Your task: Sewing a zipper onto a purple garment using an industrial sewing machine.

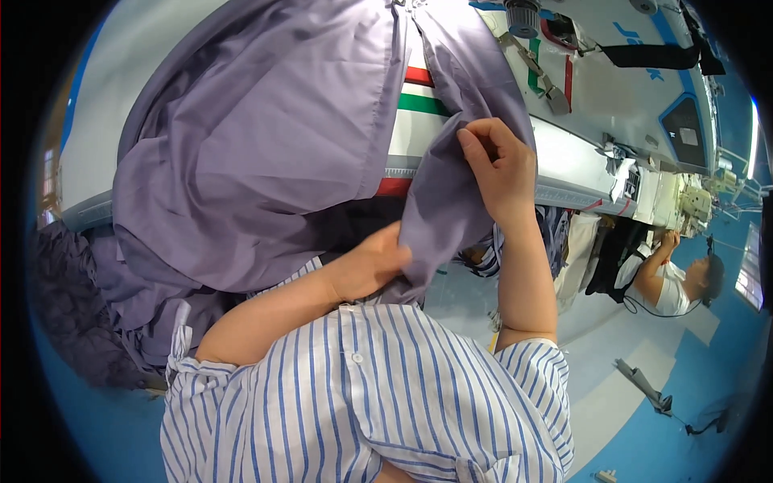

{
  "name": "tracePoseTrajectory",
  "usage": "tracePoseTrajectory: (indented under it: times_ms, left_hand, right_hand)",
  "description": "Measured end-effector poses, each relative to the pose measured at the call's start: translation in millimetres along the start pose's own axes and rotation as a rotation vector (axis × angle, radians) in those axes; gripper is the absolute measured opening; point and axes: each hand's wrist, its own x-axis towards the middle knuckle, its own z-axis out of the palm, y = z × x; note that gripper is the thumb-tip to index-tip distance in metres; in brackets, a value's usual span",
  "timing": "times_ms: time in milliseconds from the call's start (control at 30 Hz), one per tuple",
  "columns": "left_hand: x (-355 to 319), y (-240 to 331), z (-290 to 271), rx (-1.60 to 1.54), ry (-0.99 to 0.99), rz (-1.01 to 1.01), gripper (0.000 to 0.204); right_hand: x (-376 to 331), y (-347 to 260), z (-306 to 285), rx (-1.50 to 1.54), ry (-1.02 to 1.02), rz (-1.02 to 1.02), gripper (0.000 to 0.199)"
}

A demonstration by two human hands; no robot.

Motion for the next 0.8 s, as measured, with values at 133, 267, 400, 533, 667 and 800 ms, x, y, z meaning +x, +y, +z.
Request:
tracePoseTrajectory:
  times_ms: [133,267,400,533,667,800]
  left_hand:
    - [-2.6,22.2,2.7,0.009,-0.147,0.016,0.051]
    - [-13.6,17.4,20.2,0.833,-0.135,0.026,0.042]
    - [-16.9,10.3,23.9,0.445,0.204,0.074,0.031]
    - [-9.0,3.9,18.4,1.232,-0.016,0.548,0.038]
    - [-1.7,-8.7,12.3,1.594,-0.039,0.689,0.041]
    - [-0.1,-15.3,3.0,1.730,-0.020,0.734,0.039]
  right_hand:
    - [-0.3,-3.3,-2.4,-0.016,-0.038,-0.053,0.013]
    - [-7.2,-11.0,-5.5,-0.014,-0.107,-0.023,0.010]
    - [-13.0,-11.1,-7.0,-0.008,-0.132,-0.015,0.008]
    - [-13.9,-12.3,-4.6,-0.071,-0.098,-0.114,0.009]
    - [-27.3,-22.9,0.9,-0.200,-0.096,-0.333,0.015]
    - [-45.1,-30.0,5.6,-0.294,-0.204,-0.304,0.027]
